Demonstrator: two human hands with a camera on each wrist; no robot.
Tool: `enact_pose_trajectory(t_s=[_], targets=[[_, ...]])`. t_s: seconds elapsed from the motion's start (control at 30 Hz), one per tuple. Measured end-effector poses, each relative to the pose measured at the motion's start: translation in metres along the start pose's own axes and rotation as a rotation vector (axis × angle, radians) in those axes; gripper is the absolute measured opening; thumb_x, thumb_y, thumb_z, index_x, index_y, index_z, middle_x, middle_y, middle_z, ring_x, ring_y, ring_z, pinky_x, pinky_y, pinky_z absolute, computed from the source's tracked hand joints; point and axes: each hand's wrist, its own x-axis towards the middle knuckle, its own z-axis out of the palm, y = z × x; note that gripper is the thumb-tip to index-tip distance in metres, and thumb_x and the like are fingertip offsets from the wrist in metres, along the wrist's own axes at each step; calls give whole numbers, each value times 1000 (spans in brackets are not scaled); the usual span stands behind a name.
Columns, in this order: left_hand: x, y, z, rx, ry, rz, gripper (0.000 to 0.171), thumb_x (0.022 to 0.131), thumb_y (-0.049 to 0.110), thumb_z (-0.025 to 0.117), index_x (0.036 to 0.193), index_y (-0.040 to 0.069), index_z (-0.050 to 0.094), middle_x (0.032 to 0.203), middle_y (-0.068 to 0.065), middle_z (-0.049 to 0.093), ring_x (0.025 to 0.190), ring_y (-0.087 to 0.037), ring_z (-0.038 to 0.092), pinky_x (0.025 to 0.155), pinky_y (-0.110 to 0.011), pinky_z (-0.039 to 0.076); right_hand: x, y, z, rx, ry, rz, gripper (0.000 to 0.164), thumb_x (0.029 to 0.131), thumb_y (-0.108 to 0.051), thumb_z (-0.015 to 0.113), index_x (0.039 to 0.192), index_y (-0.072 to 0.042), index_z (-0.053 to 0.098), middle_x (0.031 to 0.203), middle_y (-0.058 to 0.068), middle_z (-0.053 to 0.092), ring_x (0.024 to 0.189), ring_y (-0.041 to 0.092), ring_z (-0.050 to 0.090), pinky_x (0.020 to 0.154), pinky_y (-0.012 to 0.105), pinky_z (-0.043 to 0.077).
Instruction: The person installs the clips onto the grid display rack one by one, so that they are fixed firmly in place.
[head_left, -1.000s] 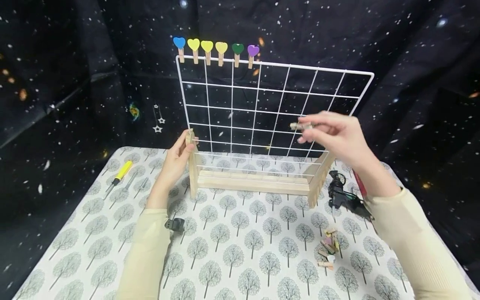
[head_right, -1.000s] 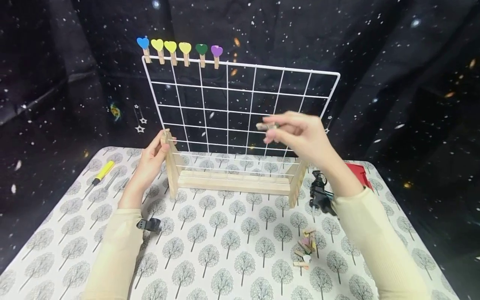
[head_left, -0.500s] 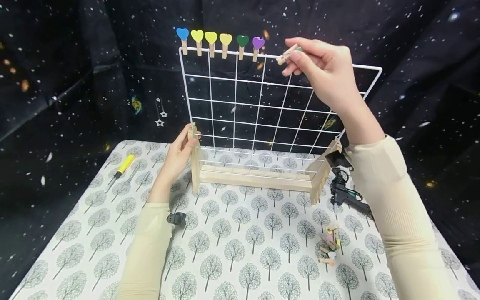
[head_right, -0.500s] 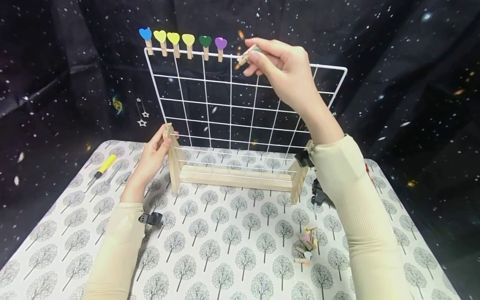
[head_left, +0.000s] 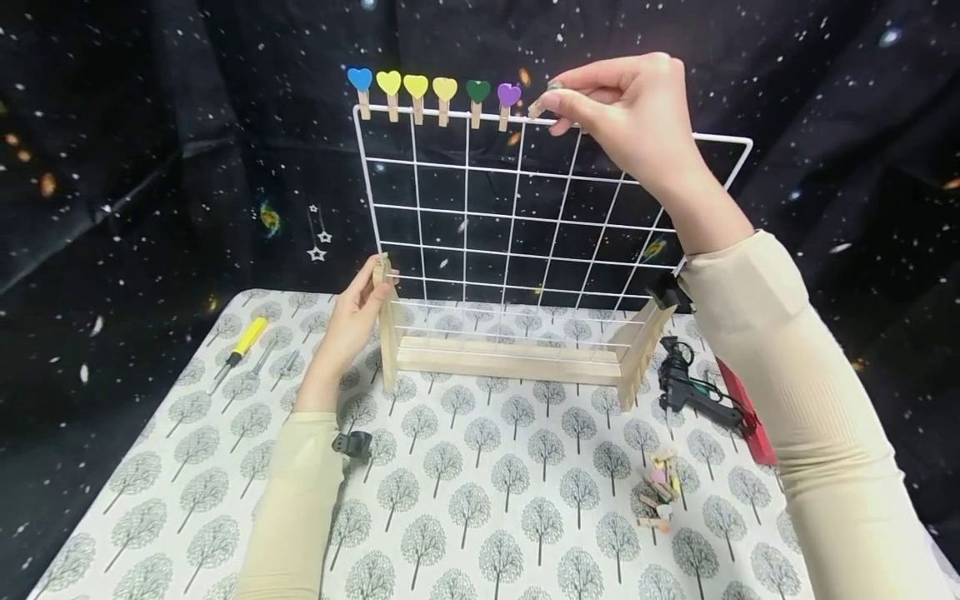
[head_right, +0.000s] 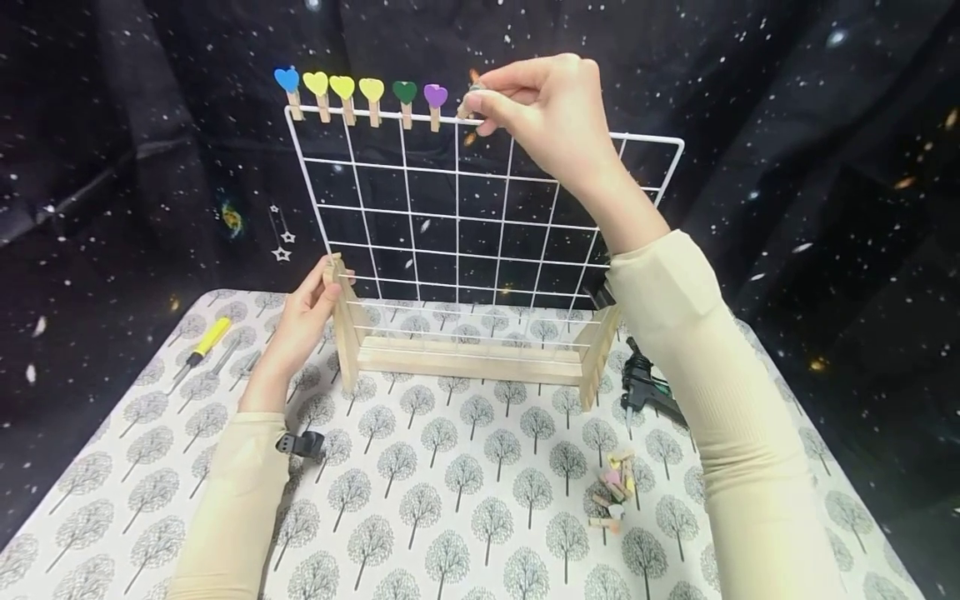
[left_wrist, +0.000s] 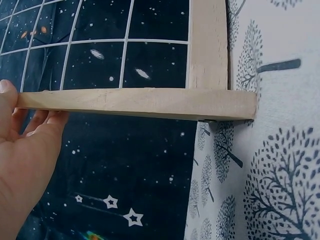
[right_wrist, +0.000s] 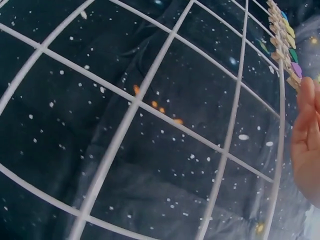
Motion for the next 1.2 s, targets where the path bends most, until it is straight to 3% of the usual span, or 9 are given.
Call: enact_pose_trajectory(t_s=[0.1, 0.13, 0.5, 0.8, 1.03, 1.2], targets=[[0, -1, 1, 2, -2, 2, 47, 92, 21, 42, 136, 23, 28, 127, -16, 44, 118, -31, 40, 102, -37, 30, 2, 0, -2, -138, -42, -17, 27, 74, -34, 66, 88, -12, 71, 68, -1, 68, 57, 0, 61, 33, 23, 14], [0, -1, 1, 6, -3, 4, 47, 92, 21, 42, 136, 23, 28, 127, -15, 44, 118, -31, 40, 102, -37, 30, 3, -1, -3, -168, -55, -25, 28, 74, -35, 65, 88, -12, 71, 69, 0, 68, 57, -1, 60, 32, 23, 14], [1, -1, 4, 10, -11, 0, 47, 92, 20, 42, 136, 21, 28, 127, -17, 43, 118, -27, 41, 102, -37, 30, 7, -3, -3, -353, -151, -113, 30, 81, -37, 57, 91, -12, 70, 68, 4, 67, 55, -5, 57, 35, 20, 20], [3, 0, 6, 23, -1, 6, 49, 92, 21, 42, 137, 19, 25, 127, -18, 43, 118, -29, 40, 103, -38, 29, 11, -8, -3, -371, -244, -55, 36, 82, -43, 51, 97, -14, 68, 70, 3, 66, 58, 1, 58, 41, 21, 28], [2, 2, 5, 32, 10, -1, 48, 92, 21, 41, 137, 18, 25, 127, -18, 44, 119, -26, 41, 102, -36, 29, 7, -6, 6, -335, -130, -69, 36, 81, -44, 54, 102, -17, 66, 68, 0, 66, 52, -1, 54, 41, 21, 24], [0, 3, 4, 40, 12, -16, 48, 92, 21, 41, 137, 18, 26, 127, -17, 44, 119, -26, 40, 102, -37, 29, -9, 0, 11, -164, -20, -126, 36, 79, -34, 61, 109, -14, 61, 79, 0, 65, 63, -1, 58, 56, 14, 38]])
